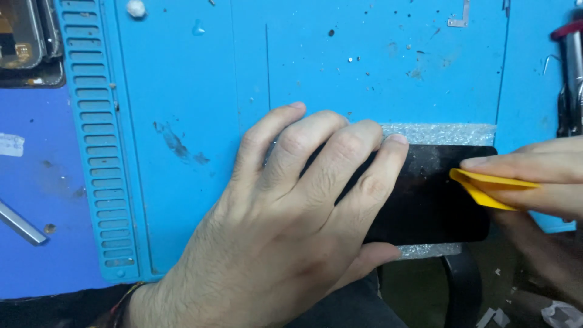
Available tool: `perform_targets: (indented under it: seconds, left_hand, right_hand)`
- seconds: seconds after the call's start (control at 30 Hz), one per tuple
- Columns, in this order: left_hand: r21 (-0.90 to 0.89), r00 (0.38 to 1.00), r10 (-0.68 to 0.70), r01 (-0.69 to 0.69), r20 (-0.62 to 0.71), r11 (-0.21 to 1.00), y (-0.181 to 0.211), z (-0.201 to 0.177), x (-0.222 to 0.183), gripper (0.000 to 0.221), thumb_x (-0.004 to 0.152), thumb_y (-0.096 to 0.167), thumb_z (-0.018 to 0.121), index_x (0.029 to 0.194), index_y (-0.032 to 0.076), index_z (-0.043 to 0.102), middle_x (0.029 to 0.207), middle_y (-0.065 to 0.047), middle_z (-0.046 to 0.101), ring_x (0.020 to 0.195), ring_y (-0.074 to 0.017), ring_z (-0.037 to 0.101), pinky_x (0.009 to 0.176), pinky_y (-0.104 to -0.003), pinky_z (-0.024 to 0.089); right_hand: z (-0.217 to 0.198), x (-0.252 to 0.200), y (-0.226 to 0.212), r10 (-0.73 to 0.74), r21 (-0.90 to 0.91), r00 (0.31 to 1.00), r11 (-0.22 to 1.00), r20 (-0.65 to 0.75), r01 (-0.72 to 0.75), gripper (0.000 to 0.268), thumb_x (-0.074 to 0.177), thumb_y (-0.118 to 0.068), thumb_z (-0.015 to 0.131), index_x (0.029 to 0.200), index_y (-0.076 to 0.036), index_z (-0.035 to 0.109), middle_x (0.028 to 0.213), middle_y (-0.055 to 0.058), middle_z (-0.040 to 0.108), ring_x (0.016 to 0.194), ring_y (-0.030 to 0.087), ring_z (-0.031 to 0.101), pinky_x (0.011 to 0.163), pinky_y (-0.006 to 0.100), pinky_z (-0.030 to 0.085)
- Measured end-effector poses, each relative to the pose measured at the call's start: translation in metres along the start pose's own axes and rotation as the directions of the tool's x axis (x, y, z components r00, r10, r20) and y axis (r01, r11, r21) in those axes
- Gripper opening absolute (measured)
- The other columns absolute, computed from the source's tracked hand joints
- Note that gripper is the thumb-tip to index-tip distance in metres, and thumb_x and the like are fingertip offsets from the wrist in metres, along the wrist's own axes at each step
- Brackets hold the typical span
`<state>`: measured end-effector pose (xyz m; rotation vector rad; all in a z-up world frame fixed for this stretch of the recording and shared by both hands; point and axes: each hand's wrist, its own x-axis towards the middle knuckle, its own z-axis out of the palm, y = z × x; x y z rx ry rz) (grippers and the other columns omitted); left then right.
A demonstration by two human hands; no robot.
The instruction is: Cleaning a phone screen with a cloth and removing adhesive residue using a plastic tool
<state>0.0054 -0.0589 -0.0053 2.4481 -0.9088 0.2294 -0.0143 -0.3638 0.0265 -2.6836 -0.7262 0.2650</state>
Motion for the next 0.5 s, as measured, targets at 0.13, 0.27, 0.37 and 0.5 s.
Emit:
perform_targets:
  seconds: [0.13, 0.27, 0.37, 0.5]
  left_hand:
    - [0.022, 1.0, 0.007, -0.008, 0.005, 1.0, 0.0, -0.001, 0.002, 0.098, 0.072, 0.073, 0.097, 0.138, 0.009, 0.063, 0.132, -0.007, 0.06, 0.125, -0.0289, 0.053, 0.113, -0.05, 0.046]
    - [0.005, 1.0, 0.008, -0.008, 0.002, 1.0, 0.0, -0.002, 0.002, 0.104, 0.065, 0.071, 0.1, 0.139, 0.007, 0.064, 0.133, -0.008, 0.059, 0.124, -0.03, 0.054, 0.113, -0.051, 0.045]
    - [0.02, 1.0, 0.008, -0.008, -0.001, 1.0, 0.001, -0.002, 0.003, 0.104, 0.065, 0.073, 0.099, 0.138, 0.008, 0.064, 0.133, -0.008, 0.06, 0.124, -0.0298, 0.054, 0.113, -0.05, 0.046]
    - [0.045, 1.0, 0.02, -0.019, -0.008, 0.999, 0.0, -0.002, 0.002, 0.103, 0.066, 0.074, 0.098, 0.139, 0.008, 0.065, 0.133, -0.007, 0.06, 0.123, -0.0293, 0.055, 0.113, -0.05, 0.046]
  right_hand:
    - [-0.007, -0.004, 0.007, 0.088, -0.104, 0.991, 0.992, 0.104, -0.077, 0.039, 0.09, -0.01, 0.062, 0.127, -0.013, 0.071, 0.148, 0.01, 0.064, 0.129, 0.026, 0.065, 0.114, 0.04, 0.049]
    - [-0.013, 0.004, 0.007, -0.008, -0.069, 0.993, 0.997, 0.119, 0.016, 0.04, 0.086, -0.014, 0.066, 0.125, -0.013, 0.069, 0.142, 0.008, 0.066, 0.125, 0.023, 0.067, 0.11, 0.037, 0.052]
    - [-0.017, 0.011, 0.007, -0.09, -0.042, 0.987, 0.994, 0.132, 0.096, 0.042, 0.082, -0.018, 0.069, 0.124, -0.013, 0.067, 0.137, 0.006, 0.068, 0.121, 0.02, 0.07, 0.106, 0.036, 0.054]
    - [-0.016, 0.019, 0.006, -0.13, -0.028, 0.98, 0.99, 0.153, 0.136, 0.044, 0.082, -0.016, 0.069, 0.125, -0.014, 0.067, 0.136, 0.006, 0.068, 0.122, 0.022, 0.069, 0.107, 0.037, 0.054]
